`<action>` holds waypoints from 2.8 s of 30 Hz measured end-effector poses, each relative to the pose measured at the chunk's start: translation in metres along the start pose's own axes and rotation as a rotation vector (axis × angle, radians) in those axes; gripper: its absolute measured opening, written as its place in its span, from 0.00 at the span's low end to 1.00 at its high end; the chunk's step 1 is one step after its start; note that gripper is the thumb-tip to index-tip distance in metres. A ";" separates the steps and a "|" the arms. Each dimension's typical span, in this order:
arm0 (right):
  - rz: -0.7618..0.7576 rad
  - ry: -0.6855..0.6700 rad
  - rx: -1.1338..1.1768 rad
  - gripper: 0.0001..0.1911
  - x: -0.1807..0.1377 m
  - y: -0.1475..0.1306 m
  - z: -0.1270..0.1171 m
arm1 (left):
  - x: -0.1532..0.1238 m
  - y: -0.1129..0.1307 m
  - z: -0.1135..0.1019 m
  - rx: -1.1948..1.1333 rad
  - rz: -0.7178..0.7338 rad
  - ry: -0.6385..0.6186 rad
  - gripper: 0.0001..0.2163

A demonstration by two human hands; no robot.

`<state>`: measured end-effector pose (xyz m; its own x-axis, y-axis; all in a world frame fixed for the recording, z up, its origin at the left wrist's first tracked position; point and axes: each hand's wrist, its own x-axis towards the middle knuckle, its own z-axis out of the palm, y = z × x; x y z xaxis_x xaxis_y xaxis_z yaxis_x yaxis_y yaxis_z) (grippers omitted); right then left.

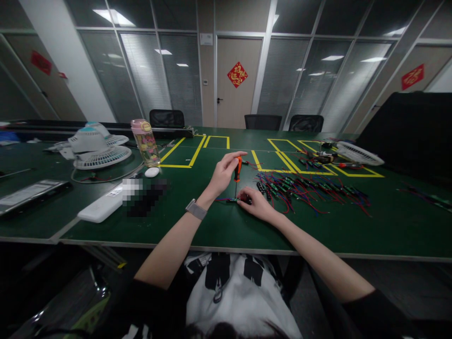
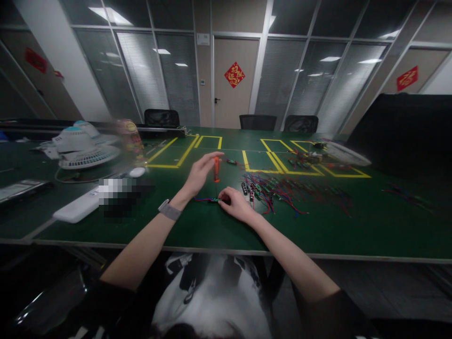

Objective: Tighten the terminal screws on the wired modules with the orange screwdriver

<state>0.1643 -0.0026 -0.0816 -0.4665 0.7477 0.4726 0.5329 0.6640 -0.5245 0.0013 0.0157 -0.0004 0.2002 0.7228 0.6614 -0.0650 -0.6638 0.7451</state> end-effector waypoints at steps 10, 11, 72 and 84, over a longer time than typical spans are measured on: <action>0.008 0.001 -0.008 0.03 0.000 -0.001 0.000 | -0.001 0.002 0.001 -0.121 -0.056 0.011 0.12; 0.008 0.001 -0.010 0.03 0.000 -0.001 0.000 | -0.001 0.003 0.001 -0.074 -0.038 0.033 0.11; 0.001 -0.022 -0.025 0.04 0.000 -0.001 -0.002 | -0.005 0.005 0.005 0.164 0.080 0.203 0.09; 0.017 -0.017 -0.010 0.04 0.000 -0.002 -0.002 | -0.005 0.001 0.007 -0.082 0.006 0.175 0.14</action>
<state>0.1648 -0.0045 -0.0788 -0.4689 0.7590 0.4517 0.5477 0.6511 -0.5255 0.0072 0.0102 -0.0031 0.0273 0.7460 0.6654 -0.1471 -0.6554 0.7408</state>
